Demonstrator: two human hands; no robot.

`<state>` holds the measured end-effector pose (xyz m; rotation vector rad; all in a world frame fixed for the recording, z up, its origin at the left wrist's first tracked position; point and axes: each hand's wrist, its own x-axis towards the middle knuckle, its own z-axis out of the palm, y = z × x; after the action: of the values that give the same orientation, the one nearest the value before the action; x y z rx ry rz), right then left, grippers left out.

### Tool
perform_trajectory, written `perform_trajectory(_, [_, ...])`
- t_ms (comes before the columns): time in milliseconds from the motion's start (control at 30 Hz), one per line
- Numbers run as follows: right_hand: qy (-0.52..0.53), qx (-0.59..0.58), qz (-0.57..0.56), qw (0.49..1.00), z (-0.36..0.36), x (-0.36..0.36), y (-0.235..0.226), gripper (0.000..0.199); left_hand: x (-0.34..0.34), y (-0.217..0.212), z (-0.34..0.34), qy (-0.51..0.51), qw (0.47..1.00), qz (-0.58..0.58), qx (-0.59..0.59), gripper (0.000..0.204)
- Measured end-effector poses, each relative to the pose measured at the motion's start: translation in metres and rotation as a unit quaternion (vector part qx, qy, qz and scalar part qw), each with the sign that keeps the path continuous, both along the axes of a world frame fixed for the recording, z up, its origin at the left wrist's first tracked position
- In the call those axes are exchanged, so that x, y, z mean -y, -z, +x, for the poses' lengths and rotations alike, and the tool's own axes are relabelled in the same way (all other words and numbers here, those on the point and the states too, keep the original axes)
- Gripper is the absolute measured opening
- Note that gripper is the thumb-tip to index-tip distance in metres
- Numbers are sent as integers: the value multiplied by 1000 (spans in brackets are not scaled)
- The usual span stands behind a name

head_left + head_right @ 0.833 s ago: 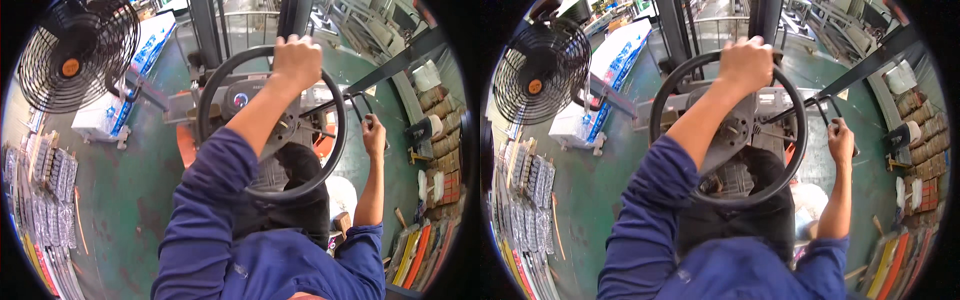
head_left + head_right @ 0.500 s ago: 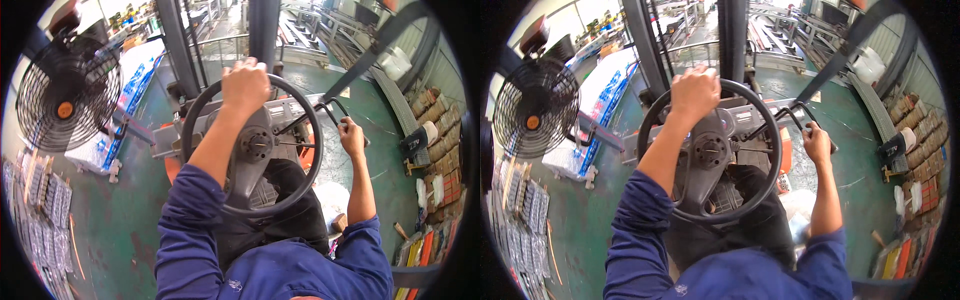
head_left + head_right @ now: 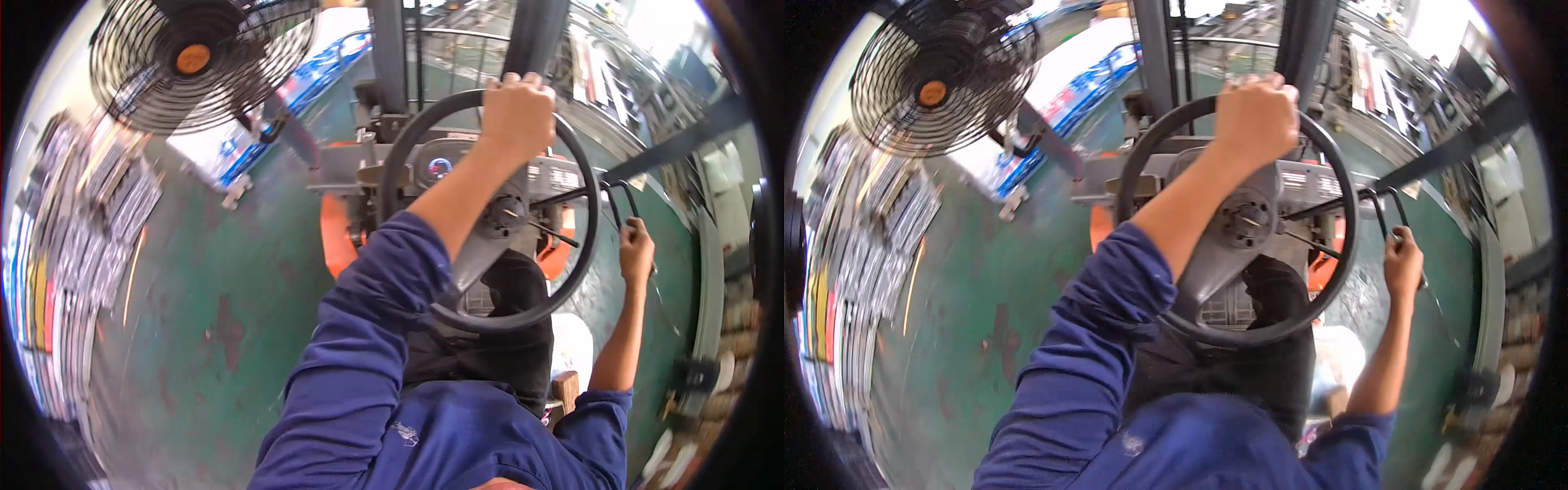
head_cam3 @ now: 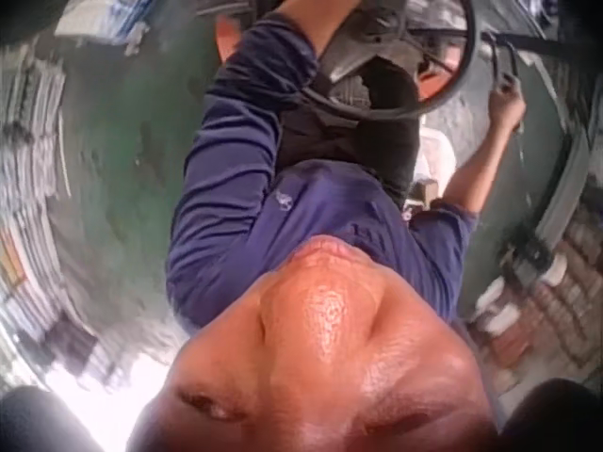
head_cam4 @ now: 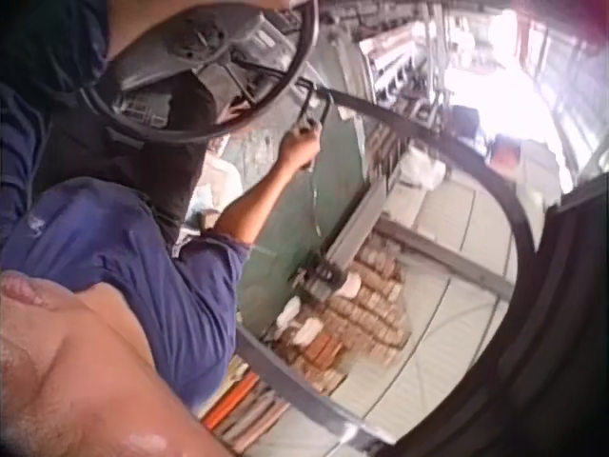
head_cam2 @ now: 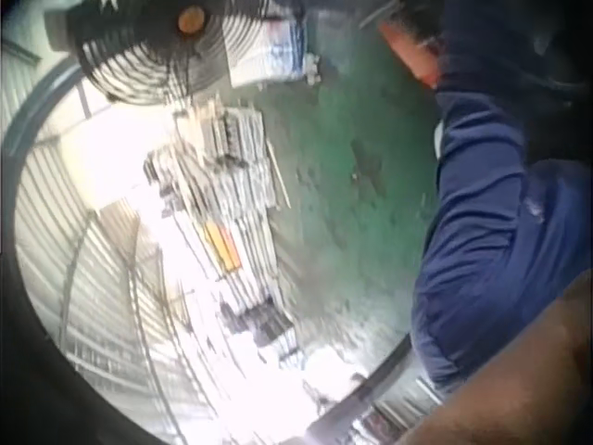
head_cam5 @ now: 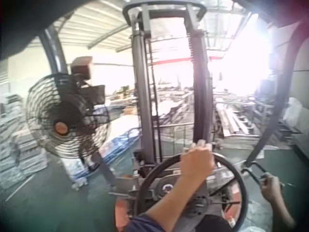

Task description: Driving and operating a forklift in a warehouse setting.

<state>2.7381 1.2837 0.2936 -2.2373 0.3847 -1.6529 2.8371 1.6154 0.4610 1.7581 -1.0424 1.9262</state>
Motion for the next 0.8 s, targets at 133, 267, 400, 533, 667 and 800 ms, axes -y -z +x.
perform_trajectory(133, [-24,-98,35,994,-12,-33,127,22,-19,136,12,-18,992,38,-121,14])
perform_trajectory(267, [-25,-91,53,994,39,-21,68,23,8,72,50,-43,993,44,-99,14])
perform_trajectory(400, [-36,-110,63,991,40,5,109,23,25,112,51,-38,990,45,-129,13])
perform_trajectory(533, [-50,-123,62,989,42,5,125,24,22,134,44,-51,988,51,-138,13])
perform_trajectory(667, [-61,-114,66,989,34,37,171,25,38,166,19,-61,987,41,-143,13])
perform_trajectory(800, [-66,-138,71,986,23,69,240,24,68,230,-3,-57,985,9,-162,13])
